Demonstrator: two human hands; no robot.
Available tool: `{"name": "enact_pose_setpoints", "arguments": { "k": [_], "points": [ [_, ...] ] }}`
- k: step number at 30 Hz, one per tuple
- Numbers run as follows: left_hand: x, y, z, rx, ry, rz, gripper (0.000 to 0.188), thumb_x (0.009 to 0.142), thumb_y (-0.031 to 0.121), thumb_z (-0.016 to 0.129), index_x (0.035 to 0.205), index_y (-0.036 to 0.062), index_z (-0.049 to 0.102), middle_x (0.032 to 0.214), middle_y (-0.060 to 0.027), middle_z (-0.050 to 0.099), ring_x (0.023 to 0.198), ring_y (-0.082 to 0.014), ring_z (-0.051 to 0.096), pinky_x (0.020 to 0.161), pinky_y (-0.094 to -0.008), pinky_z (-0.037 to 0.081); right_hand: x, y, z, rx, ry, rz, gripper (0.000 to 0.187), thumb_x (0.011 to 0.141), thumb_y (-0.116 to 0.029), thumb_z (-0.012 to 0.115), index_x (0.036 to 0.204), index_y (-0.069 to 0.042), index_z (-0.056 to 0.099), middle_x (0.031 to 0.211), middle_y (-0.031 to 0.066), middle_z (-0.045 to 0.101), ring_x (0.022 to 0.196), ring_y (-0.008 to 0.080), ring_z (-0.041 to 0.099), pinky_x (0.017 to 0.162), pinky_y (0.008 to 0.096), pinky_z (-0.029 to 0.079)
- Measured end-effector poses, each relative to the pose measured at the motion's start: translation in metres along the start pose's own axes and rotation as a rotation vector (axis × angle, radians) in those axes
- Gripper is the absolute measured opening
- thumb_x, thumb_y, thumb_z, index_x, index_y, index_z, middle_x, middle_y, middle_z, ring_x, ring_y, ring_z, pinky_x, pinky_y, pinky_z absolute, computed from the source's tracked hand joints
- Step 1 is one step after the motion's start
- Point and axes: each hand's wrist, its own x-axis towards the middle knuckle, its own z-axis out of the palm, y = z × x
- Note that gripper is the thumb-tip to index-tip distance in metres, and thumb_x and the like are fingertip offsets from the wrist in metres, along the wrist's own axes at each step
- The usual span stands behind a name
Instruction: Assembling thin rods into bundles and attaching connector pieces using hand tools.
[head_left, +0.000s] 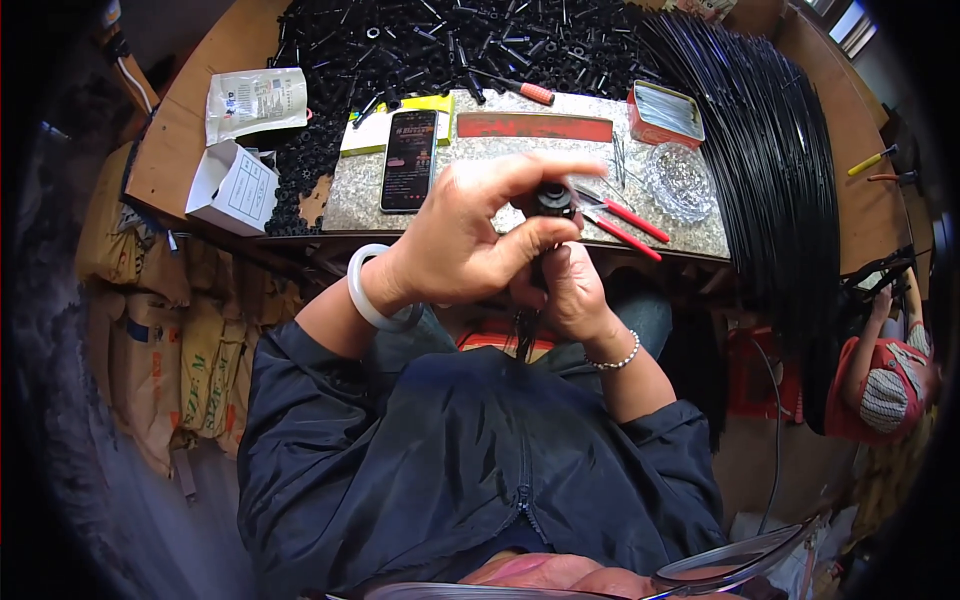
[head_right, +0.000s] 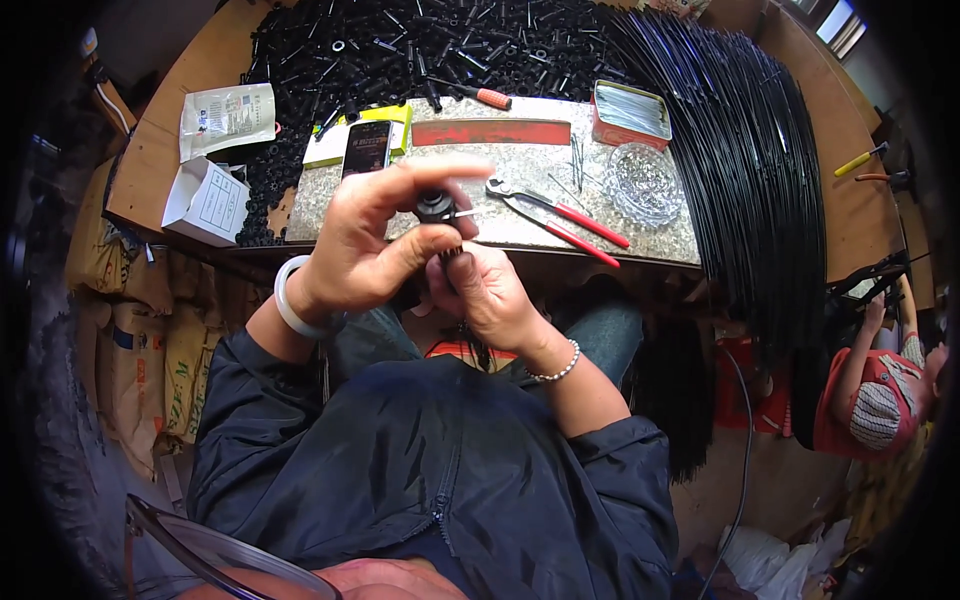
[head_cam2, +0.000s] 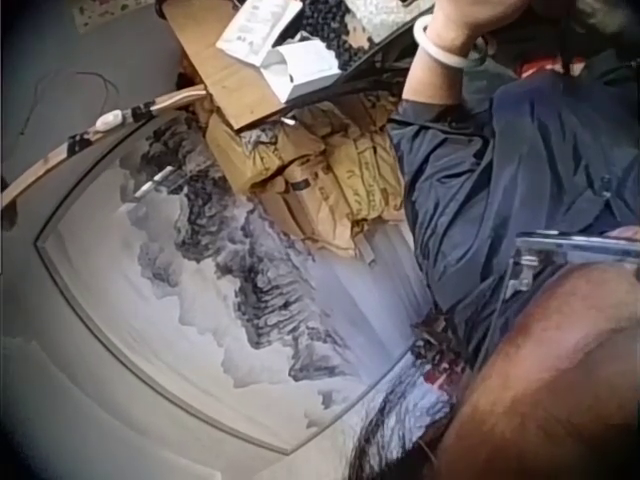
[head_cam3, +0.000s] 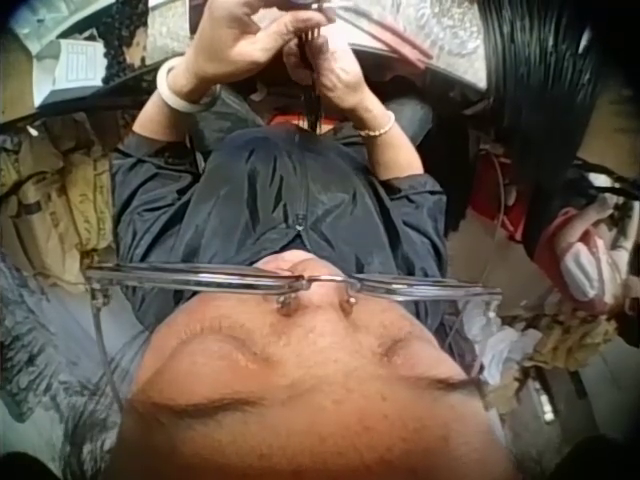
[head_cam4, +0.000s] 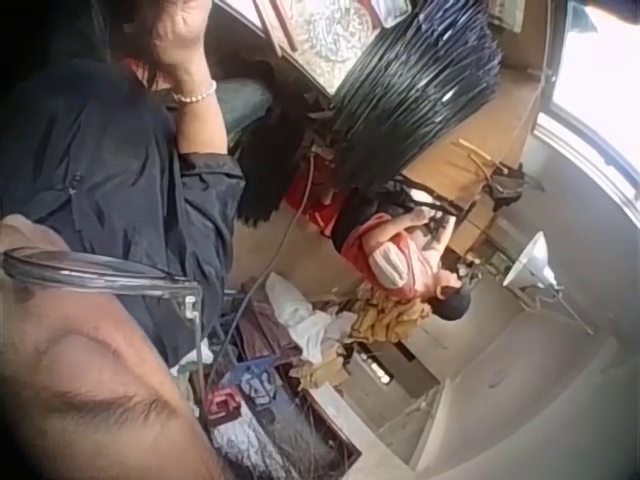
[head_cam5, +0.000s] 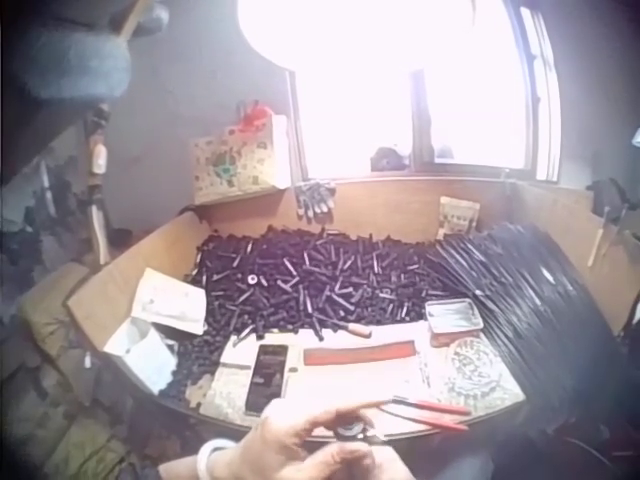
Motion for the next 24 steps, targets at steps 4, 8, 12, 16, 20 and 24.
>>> {"name": "enact_pose_setpoints", "arguments": {
  "k": [4,8,12,16,20,24],
  "points": [
    [0.001,0.003,0.002,-0.109,0.116,-0.086,0.051,0.084,0.002,0.064,0.131,-0.0033,0.046,0.098,-0.0103,0.064,0.087,-0.0117,0.063,0.075,-0.0226,0.051,0.008,-0.004,0.011,-0.42,0.212,-0.145,0.048,0.096,-0.047,0.04,0.1,-0.002,0.057,0.067,0.0015,0.054,0.056,0.0101,0.05,0.054,0.0253,0.04],
    [0.001,-0.005,0.004,-0.112,0.117,-0.048,0.049,0.084,-0.001,0.063,0.13,-0.0035,0.047,0.099,-0.0118,0.064,0.089,-0.0121,0.063,0.076,-0.0226,0.051,0.016,-0.007,0.016,-0.868,0.395,-0.338,0.035,0.099,-0.032,0.039,0.11,-0.003,0.054,0.083,0.018,0.062,0.07,0.0365,0.062,0.059,0.0379,0.048],
    [-0.003,-0.006,0.01,0.007,0.149,-0.023,0.045,0.086,-0.003,0.058,0.129,-0.0047,0.047,0.1,-0.0147,0.065,0.091,-0.0169,0.064,0.08,-0.0258,0.052,0.016,0.003,0.014,-0.918,0.424,-0.398,0.031,0.097,-0.026,0.043,0.111,0.001,0.048,0.083,0.0187,0.059,0.073,0.0389,0.06,0.06,0.0418,0.047],
    [-0.009,-0.011,0.023,0.214,0.228,0.02,0.051,0.088,-0.004,0.048,0.136,-0.0072,0.034,0.113,-0.022,0.06,0.101,-0.0256,0.064,0.084,-0.0312,0.051,0.017,0.017,0.006,-1.016,0.418,-0.427,0.022,0.094,-0.014,0.049,0.111,0.001,0.046,0.084,0.0231,0.061,0.076,0.0459,0.059,0.06,0.0479,0.047],
    [-0.014,-0.017,0.029,0.166,0.249,0.036,0.056,0.09,-0.001,0.048,0.141,-0.0069,0.023,0.121,-0.0254,0.055,0.108,-0.029,0.06,0.09,-0.0327,0.049,0.013,0.021,-0.002,-0.901,0.352,-0.356,0.019,0.093,-0.013,0.049,0.106,0.001,0.049,0.077,0.0201,0.061,0.072,0.0437,0.06,0.058,0.0456,0.047],
    [-0.013,-0.035,0.035,-0.35,0.241,-0.083,0.056,0.09,0.021,0.061,0.134,-0.0059,0.039,0.114,-0.0199,0.061,0.106,-0.0251,0.06,0.094,-0.0351,0.045,0.011,0.024,-0.007,-0.732,0.193,-0.349,0.017,0.094,-0.015,0.047,0.099,-0.001,0.054,0.077,0.0171,0.062,0.066,0.0382,0.062,0.057,0.0404,0.048]
  ]
}}
